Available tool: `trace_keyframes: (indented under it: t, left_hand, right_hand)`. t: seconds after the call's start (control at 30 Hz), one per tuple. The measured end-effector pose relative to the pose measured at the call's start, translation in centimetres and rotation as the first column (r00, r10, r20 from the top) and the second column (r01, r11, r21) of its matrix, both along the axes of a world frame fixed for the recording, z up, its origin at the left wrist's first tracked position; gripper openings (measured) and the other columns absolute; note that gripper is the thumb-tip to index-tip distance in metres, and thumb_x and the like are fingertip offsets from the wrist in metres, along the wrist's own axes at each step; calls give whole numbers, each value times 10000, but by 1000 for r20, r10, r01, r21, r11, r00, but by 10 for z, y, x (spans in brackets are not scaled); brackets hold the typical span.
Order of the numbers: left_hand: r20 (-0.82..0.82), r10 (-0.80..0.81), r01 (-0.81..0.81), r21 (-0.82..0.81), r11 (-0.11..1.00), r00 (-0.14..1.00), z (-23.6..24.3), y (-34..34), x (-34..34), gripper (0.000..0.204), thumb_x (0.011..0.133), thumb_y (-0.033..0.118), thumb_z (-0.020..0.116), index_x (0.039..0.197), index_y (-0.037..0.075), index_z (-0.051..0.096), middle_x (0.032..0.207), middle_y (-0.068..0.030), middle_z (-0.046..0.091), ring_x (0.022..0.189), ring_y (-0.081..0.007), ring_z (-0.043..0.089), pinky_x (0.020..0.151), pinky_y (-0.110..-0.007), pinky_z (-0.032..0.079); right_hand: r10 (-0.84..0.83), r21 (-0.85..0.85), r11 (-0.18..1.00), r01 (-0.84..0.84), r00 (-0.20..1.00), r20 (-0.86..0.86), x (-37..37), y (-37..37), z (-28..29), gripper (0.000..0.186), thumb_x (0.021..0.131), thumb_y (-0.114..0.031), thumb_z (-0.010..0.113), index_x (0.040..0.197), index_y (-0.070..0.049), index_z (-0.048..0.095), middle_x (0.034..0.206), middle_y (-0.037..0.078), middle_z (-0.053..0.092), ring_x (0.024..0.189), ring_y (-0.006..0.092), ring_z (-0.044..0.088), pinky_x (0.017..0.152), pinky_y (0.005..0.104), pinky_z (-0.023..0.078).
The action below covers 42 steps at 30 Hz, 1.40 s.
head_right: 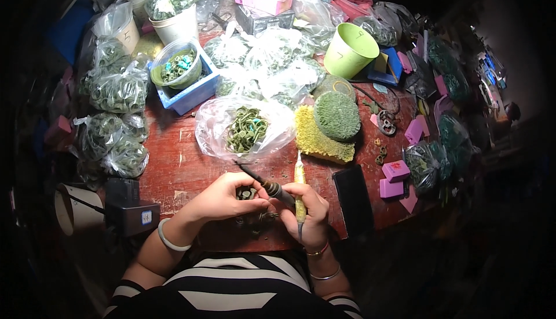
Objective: The person uses a soldering iron to melt small amounts of material onto metal decorative figurines, handling them one at a time and rotating them by hand over a messy workshop table.
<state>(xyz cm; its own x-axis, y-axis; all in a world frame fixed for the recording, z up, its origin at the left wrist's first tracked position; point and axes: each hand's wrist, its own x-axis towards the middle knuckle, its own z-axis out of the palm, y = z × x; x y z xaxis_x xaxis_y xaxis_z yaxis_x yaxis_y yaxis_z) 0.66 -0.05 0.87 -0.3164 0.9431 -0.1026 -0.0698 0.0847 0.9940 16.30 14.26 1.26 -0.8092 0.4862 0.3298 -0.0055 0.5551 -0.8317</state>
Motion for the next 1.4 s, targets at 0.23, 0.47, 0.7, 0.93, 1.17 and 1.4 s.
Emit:
trace_keyframes:
  t: [0.23, 0.47, 0.7, 0.93, 1.17, 1.4]
  left_hand:
    - [282, -3, 29, -87, 996, 959, 4, 2, -1, 126, 922, 145, 715, 924, 23, 683, 837, 8, 665, 740, -50, 577, 656, -223, 471]
    - [467, 70, -5, -139, 990, 882, 13, 1, -4, 185, 924, 176, 730, 1054, 53, 681, 870, 29, 662, 683, -28, 564, 594, -193, 445]
    - [390, 14, -5, -26, 1000, 921, 4, 2, -1, 198, 892, 118, 759, 1038, 25, 664, 906, -1, 675, 769, -48, 618, 663, -202, 504]
    - [354, -10, 1, 25, 1000, 935, 12, 4, 0, 161, 895, 81, 747, 1008, 8, 660, 921, -17, 686, 820, -70, 634, 729, -223, 527]
    - [399, -7, -13, 47, 999, 917, 2, 1, 1, 161, 877, 47, 753, 1005, 7, 664, 949, -22, 680, 826, -73, 634, 726, -226, 532]
    - [384, 99, -130, 55, 990, 918, -2, 2, -1, 160, 876, 29, 735, 1020, 17, 664, 924, -2, 642, 817, -61, 594, 725, -218, 491]
  right_hand:
    - [72, -171, 982, -82, 995, -67, 7, 6, -7, 255, 816, -10, 793, 999, -11, 615, 849, 48, 682, 739, 86, 631, 688, 234, 505]
    - [-75, -310, 950, 40, 992, -104, 5, 1, -9, 258, 843, -36, 785, 1025, -12, 604, 855, 11, 649, 750, 66, 580, 682, 223, 487]
    - [-35, -189, 982, 24, 998, -53, 5, -1, -8, 281, 837, -39, 783, 1047, -15, 597, 892, 76, 701, 791, 106, 657, 705, 253, 520]
    - [46, -182, 981, -67, 992, -119, 4, -3, -11, 228, 841, 26, 688, 1035, -12, 574, 906, 107, 704, 795, 153, 690, 725, 279, 542]
    - [-17, -210, 978, -5, 995, -101, 7, -7, -4, 257, 844, -46, 754, 1028, -17, 577, 881, 90, 691, 755, 145, 674, 691, 274, 532]
    - [-235, 92, 966, 241, 969, -76, 4, 3, -7, 287, 827, -55, 800, 1034, -8, 608, 882, 103, 685, 743, 174, 668, 694, 290, 531]
